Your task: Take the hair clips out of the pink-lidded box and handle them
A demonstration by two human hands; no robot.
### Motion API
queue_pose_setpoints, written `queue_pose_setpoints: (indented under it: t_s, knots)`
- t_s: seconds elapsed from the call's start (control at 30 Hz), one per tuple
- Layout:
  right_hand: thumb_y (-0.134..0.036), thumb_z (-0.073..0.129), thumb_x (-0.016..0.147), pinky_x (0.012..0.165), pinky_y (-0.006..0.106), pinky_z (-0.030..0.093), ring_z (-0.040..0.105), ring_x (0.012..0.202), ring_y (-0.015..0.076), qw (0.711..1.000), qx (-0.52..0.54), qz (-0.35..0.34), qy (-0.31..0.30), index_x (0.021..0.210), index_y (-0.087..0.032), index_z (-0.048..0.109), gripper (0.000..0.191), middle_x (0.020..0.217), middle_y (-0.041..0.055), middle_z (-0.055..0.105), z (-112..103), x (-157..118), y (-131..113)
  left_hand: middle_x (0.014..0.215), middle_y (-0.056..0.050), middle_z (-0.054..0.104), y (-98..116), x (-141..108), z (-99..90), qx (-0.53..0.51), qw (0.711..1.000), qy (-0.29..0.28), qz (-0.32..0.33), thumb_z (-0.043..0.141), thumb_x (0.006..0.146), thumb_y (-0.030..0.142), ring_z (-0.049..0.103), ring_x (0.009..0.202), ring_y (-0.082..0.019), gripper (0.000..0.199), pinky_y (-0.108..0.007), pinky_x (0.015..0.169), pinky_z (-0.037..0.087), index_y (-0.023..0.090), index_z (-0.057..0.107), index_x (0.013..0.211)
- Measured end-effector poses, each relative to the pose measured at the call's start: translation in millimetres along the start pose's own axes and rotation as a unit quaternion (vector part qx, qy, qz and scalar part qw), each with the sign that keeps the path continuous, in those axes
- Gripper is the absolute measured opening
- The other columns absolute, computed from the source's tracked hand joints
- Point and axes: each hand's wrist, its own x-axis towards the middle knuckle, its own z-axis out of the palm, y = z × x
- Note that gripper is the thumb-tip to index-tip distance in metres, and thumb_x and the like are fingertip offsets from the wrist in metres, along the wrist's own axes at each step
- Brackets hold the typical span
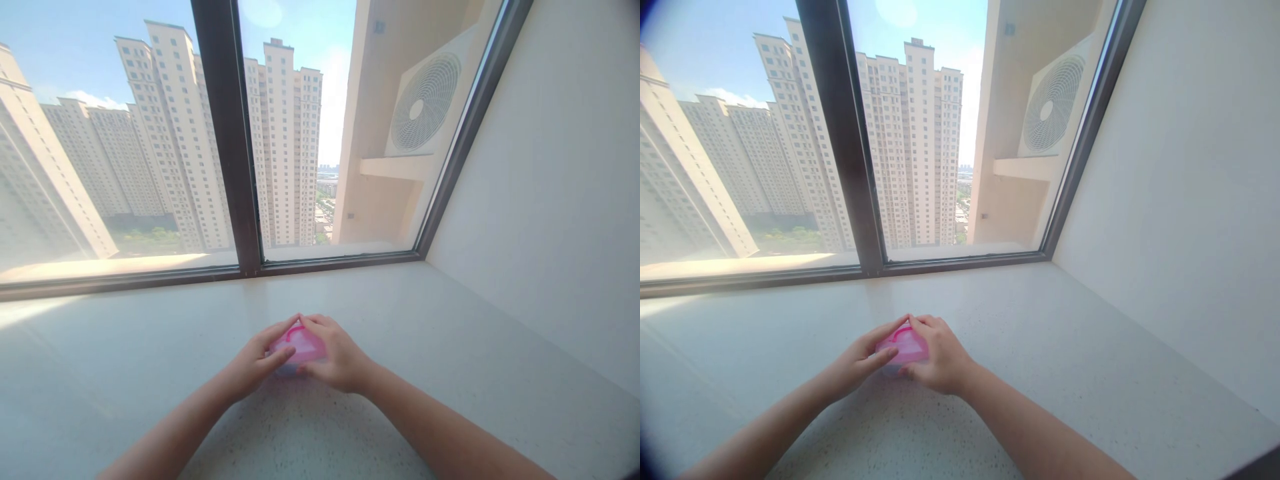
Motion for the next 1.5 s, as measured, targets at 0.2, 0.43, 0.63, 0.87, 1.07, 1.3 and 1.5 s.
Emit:
queue_pose_setpoints:
  t_s: [0.2, 0.43, 0.63, 0.87, 1.07, 1.3, 1.5]
  knots:
    - [-0.036, 0.074, 0.068, 0.099, 0.041, 0.037, 0.047, 0.113, 0.0274, 1.000, -0.012, -0.006, 0.002, 0.136, -0.013, 0.046, 0.077, 0.125, 0.0144, 0.052, 0.9, -1.1, 1.0, 0.142, -0.005, 0.047, -0.8, 2.7, 0.6, -0.001, 1.000, 0.005, 0.015, 0.056, 0.086, 0.041, 0.045, 0.127, -0.025, 0.054, -0.038, 0.107, 0.034, 0.026, 0.046, 0.137]
    - [-0.044, 0.076, 0.066, 0.101, 0.041, 0.037, 0.047, 0.114, 0.0278, 0.999, -0.006, -0.044, -0.024, 0.136, -0.010, 0.045, 0.083, 0.128, 0.0161, 0.050, -2.9, 1.8, 13.3, 0.143, -0.007, 0.045, -3.7, 3.6, 1.9, -0.009, 1.000, 0.005, 0.015, 0.056, 0.086, 0.041, 0.047, 0.125, -0.024, 0.055, -0.036, 0.104, 0.037, 0.023, 0.044, 0.138]
    - [-0.043, 0.080, 0.061, 0.100, 0.039, 0.038, 0.048, 0.113, 0.0268, 0.999, 0.013, -0.037, -0.028, 0.135, -0.012, 0.046, 0.087, 0.125, 0.0149, 0.052, -5.2, 3.1, 11.9, 0.143, -0.007, 0.045, -4.3, 3.5, 2.6, -0.009, 1.000, 0.008, 0.017, 0.056, 0.086, 0.040, 0.046, 0.126, -0.024, 0.055, -0.035, 0.105, 0.036, 0.024, 0.044, 0.137]
    - [-0.032, 0.078, 0.063, 0.101, 0.042, 0.037, 0.047, 0.115, 0.0285, 0.999, -0.018, -0.027, -0.019, 0.136, -0.013, 0.046, 0.082, 0.129, 0.0155, 0.050, -0.4, 1.8, 8.2, 0.142, -0.007, 0.047, -5.6, 3.8, 2.9, -0.003, 1.000, 0.016, 0.022, 0.058, 0.085, 0.040, 0.047, 0.126, -0.025, 0.055, -0.037, 0.106, 0.036, 0.024, 0.046, 0.136]
    - [-0.039, 0.074, 0.070, 0.101, 0.043, 0.037, 0.045, 0.117, 0.0299, 0.996, -0.067, -0.058, -0.021, 0.138, -0.009, 0.042, 0.081, 0.132, 0.0185, 0.047, 2.7, 0.1, 17.1, 0.142, -0.006, 0.047, -5.8, 4.5, 2.4, 0.001, 1.000, 0.017, 0.021, 0.058, 0.085, 0.040, 0.046, 0.127, -0.025, 0.055, -0.037, 0.108, 0.035, 0.025, 0.046, 0.136]
    - [-0.044, 0.068, 0.075, 0.099, 0.042, 0.037, 0.046, 0.115, 0.0279, 0.989, -0.128, -0.070, -0.026, 0.138, -0.010, 0.040, 0.077, 0.129, 0.0181, 0.050, 1.1, -0.4, 13.5, 0.142, -0.006, 0.046, -8.3, 4.3, 2.0, 0.008, 1.000, 0.021, 0.021, 0.058, 0.085, 0.041, 0.044, 0.128, -0.024, 0.055, -0.037, 0.109, 0.032, 0.025, 0.046, 0.136]
    - [-0.053, 0.059, 0.080, 0.110, 0.050, 0.007, 0.031, 0.133, 0.0297, 0.970, -0.234, -0.050, -0.034, 0.139, -0.013, 0.039, 0.075, 0.137, 0.0173, 0.047, -6.4, -2.4, -2.7, 0.142, -0.006, 0.046, -9.2, 6.7, 2.3, 0.002, 1.000, 0.022, 0.017, 0.058, 0.085, 0.042, 0.044, 0.128, -0.025, 0.057, -0.038, 0.110, 0.032, 0.023, 0.045, 0.137]
